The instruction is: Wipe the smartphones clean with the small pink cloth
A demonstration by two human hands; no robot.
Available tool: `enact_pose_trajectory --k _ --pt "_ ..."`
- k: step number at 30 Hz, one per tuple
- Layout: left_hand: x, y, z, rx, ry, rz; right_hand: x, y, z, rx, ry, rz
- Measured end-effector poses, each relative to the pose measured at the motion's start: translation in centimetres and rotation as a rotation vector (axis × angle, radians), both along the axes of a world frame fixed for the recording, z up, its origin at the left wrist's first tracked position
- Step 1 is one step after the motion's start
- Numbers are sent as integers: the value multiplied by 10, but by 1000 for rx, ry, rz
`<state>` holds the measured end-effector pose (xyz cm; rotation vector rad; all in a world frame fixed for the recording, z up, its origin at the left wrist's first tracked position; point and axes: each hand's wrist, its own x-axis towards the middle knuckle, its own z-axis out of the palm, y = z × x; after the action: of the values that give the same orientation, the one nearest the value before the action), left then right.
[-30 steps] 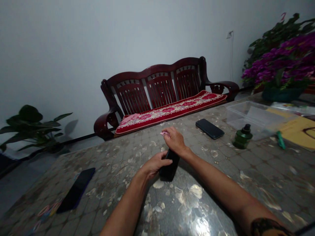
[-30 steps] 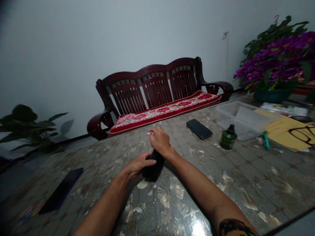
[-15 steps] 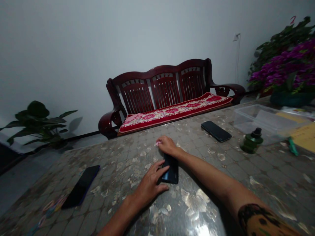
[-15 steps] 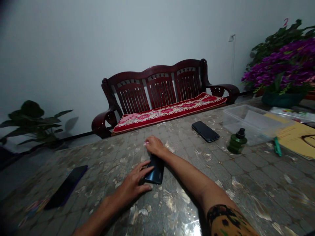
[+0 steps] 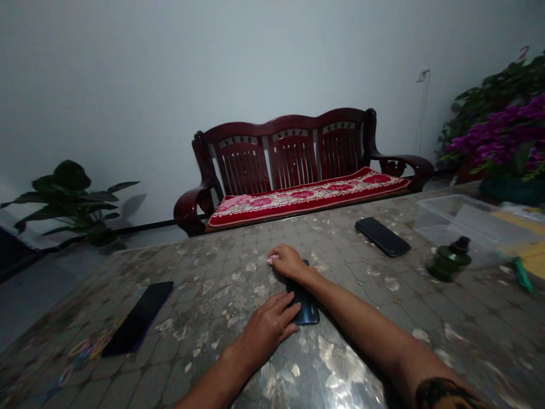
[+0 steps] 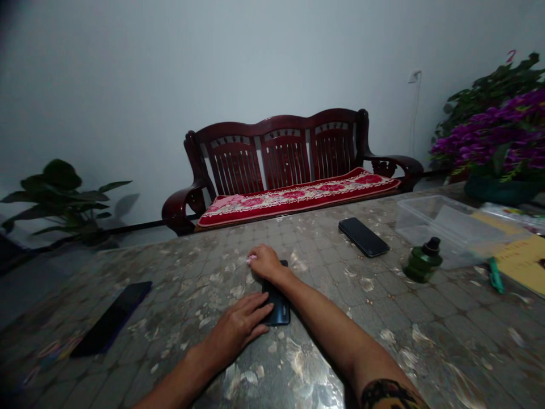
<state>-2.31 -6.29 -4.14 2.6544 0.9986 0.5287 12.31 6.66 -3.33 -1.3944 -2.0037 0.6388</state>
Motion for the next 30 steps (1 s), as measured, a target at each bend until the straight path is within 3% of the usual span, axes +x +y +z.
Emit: enact_pose_trajectory --k 5,11,17,21,25,30 --pt "5 -1 0 -57 -76 32 -3 6 -1 -145 318 -14" --pt "11 -5 2 -69 -109 57 41 7 2 -95 475 -61" --pt "20 -9 5 2 -110 123 87 -18 -10 136 234 -53" --pt "22 -9 9 35 -78 165 84 -30 -7 242 5 -1" --pt "21 -7 8 9 -186 188 74 -34 -2 284 -192 71" --pt "18 -1 2 -14 -248 196 72 -40 -1 313 -215 210"
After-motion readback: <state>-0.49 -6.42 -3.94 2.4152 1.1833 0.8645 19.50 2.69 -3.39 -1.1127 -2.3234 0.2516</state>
